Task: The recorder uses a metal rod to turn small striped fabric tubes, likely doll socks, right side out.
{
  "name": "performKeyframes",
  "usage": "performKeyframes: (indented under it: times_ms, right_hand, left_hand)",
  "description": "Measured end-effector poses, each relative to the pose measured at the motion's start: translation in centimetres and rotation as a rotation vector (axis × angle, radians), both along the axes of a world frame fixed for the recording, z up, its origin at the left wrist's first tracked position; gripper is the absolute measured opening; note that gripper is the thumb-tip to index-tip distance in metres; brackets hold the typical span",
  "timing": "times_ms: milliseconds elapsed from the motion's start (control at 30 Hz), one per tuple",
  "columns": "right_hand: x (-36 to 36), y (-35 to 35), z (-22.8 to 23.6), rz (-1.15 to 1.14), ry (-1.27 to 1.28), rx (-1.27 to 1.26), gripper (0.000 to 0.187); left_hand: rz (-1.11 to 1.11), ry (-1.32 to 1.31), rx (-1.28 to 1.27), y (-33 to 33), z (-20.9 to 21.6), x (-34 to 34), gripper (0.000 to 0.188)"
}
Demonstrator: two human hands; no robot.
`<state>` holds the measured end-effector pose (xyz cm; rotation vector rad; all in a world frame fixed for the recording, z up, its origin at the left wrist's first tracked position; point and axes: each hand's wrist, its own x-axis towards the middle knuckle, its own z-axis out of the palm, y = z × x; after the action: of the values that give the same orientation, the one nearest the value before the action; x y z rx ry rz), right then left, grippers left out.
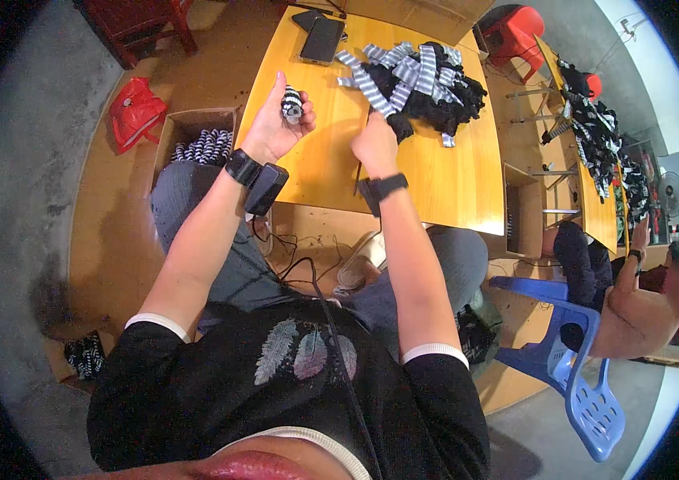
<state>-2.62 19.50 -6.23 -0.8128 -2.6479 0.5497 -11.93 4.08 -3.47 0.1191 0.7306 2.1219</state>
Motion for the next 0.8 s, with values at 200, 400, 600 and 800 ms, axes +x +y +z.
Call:
performKeyframes:
  times_ms: [200, 400, 600, 800]
  right_hand:
    - [5.2, -0.3, 1.8, 0.1, 0.223, -1.099, 0.033]
    - [7.4, -1.7, 2.8, 0.408, 0.278, -1.561, 0.019]
    - [8.8, -4.4, 2.2, 0.513, 0.166, -1.351, 0.02]
    - [9.6, -6.0, 2.5, 0.633, 0.032, -1.345, 0.022]
  left_hand:
    - [0.022, -0.009, 0.011, 0.4, -0.7, -0.2, 0.041]
    - [0.065, -0.037, 0.013, 0.6, -1.6, -0.9, 0.029]
    - [0.083, -0.103, 0.033, 0.5, -1.5, -1.3, 0.021]
    - [-0.004, -0.048, 0.107, 0.6, -0.1, -0.5, 0.024]
